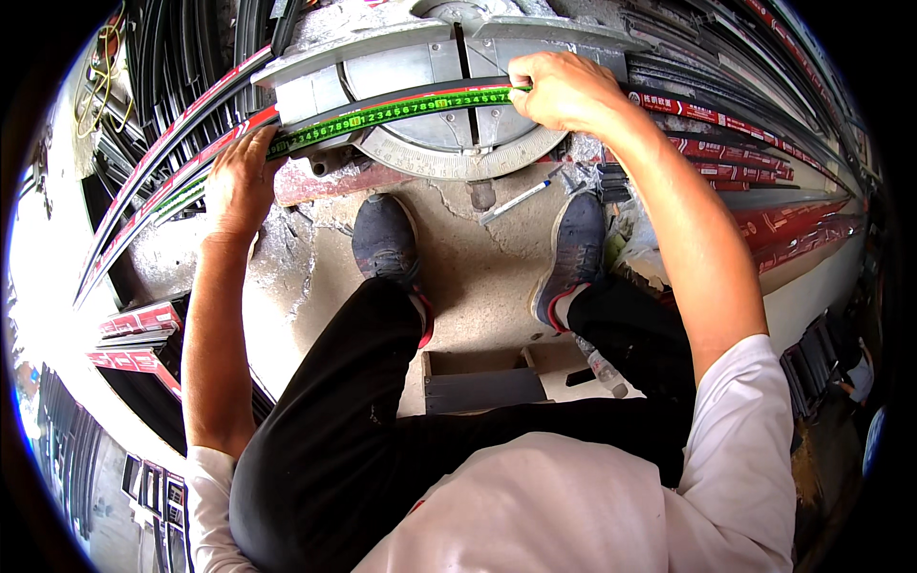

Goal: The person measures and marks a long metal profile with a tape measure and marker, then uses a miter saw to cut it. The person repeats this process for several profiles, measuring, marking, and cutting each one sequentially.

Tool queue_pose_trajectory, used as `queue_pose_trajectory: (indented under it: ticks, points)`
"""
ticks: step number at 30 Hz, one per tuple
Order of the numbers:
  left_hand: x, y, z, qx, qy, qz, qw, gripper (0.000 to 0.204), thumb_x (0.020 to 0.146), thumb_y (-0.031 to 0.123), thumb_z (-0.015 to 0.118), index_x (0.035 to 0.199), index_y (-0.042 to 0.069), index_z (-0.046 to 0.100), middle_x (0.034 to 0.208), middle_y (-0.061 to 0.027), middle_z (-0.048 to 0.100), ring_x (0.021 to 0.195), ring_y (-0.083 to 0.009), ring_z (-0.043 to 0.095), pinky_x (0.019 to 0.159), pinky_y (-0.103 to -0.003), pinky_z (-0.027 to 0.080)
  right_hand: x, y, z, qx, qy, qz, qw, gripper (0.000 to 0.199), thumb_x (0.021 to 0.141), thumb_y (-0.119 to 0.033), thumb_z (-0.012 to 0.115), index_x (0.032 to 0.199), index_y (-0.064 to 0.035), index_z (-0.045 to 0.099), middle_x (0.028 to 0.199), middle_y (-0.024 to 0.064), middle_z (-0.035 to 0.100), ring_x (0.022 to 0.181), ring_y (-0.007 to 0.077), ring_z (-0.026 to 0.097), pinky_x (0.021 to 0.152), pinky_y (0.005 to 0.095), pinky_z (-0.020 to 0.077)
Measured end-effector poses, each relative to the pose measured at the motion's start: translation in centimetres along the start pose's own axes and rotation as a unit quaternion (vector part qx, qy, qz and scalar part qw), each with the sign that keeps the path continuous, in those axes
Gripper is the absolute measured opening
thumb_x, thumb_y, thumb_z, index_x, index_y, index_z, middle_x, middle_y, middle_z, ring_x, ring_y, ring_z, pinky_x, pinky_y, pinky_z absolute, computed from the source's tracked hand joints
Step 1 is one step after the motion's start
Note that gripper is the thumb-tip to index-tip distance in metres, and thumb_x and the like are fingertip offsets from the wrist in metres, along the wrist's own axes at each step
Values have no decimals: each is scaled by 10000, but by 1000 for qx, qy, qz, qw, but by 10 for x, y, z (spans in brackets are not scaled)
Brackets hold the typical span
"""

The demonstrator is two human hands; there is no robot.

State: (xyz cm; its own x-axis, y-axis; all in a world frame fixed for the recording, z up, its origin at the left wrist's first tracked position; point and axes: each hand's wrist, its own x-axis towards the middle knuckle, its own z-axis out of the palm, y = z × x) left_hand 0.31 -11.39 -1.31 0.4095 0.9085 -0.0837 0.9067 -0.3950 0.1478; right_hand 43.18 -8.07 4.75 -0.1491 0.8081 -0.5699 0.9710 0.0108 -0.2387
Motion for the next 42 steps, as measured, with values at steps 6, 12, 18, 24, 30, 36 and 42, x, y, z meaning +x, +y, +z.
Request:
queue_pose_trajectory:
  ticks: [6, 12, 18, 24, 30, 36, 42]
  points:
    - [-2, 0, 4, 23, 21, 16, 999, 489, 914, 212, 786, 1369, 98, 649, 1325, -130, 710, 1194, -350, 686, 1026, -448, 538, 2, 0, -1, -2, -10, 0, 1000, 218, 922, -326, 690, 964, -112, 683, 939, 152, 741, 960, 402, 713, 816, 508, 545]
    - [-5, -1, 10, 54, 37, 33, 997, 589, 921, 181, 776, 1474, 114, 585, 1385, -142, 685, 1256, -346, 664, 1065, -455, 521, 3, 0, -1, 0, -18, 5, 1000, 218, 921, -322, 689, 963, -108, 682, 945, 153, 741, 964, 404, 711, 819, 504, 543]
    - [-7, 2, 10, 77, 26, 38, 996, 660, 940, 153, 749, 1549, 91, 502, 1486, -155, 617, 1341, -341, 611, 1124, -454, 483, 4, 2, 0, 6, -19, 2, 1000, 217, 914, -318, 699, 968, -109, 686, 948, 154, 741, 965, 406, 710, 826, 506, 542]
    - [-9, 7, 12, 89, 57, 35, 994, 601, 969, 153, 708, 1536, 92, 516, 1470, -153, 629, 1340, -340, 614, 1135, -461, 471, 1, 2, 0, 12, -8, -1, 1000, 212, 912, -318, 702, 969, -114, 688, 955, 151, 743, 974, 404, 710, 832, 512, 543]
    - [-9, 8, 11, 85, 46, 32, 995, 605, 976, 149, 700, 1544, 88, 504, 1487, -153, 615, 1357, -340, 601, 1147, -458, 463, -2, -4, -6, -3, -26, 9, 1000, 161, 935, -277, 669, 1028, -158, 726, 1013, 130, 761, 1033, 371, 726, 873, 493, 559]
    - [-9, 8, 2, 78, 19, 41, 996, 647, 977, 143, 710, 1562, 29, 457, 1513, -206, 576, 1387, -368, 567, 1164, -465, 452, -3, -5, -9, -4, -32, 16, 999, 160, 947, -255, 650, 1052, -180, 744, 1053, 122, 769, 1061, 355, 733, 892, 480, 564]
    - [-7, 24, -27, 51, -20, 41, 998, 775, 956, 192, 748, 1617, 30, 376, 1555, -234, 525, 1450, -379, 507, 1214, -474, 400, -4, -5, -9, -2, -37, 15, 999, 160, 950, -246, 650, 1067, -181, 738, 1071, 120, 769, 1075, 347, 733, 911, 473, 562]
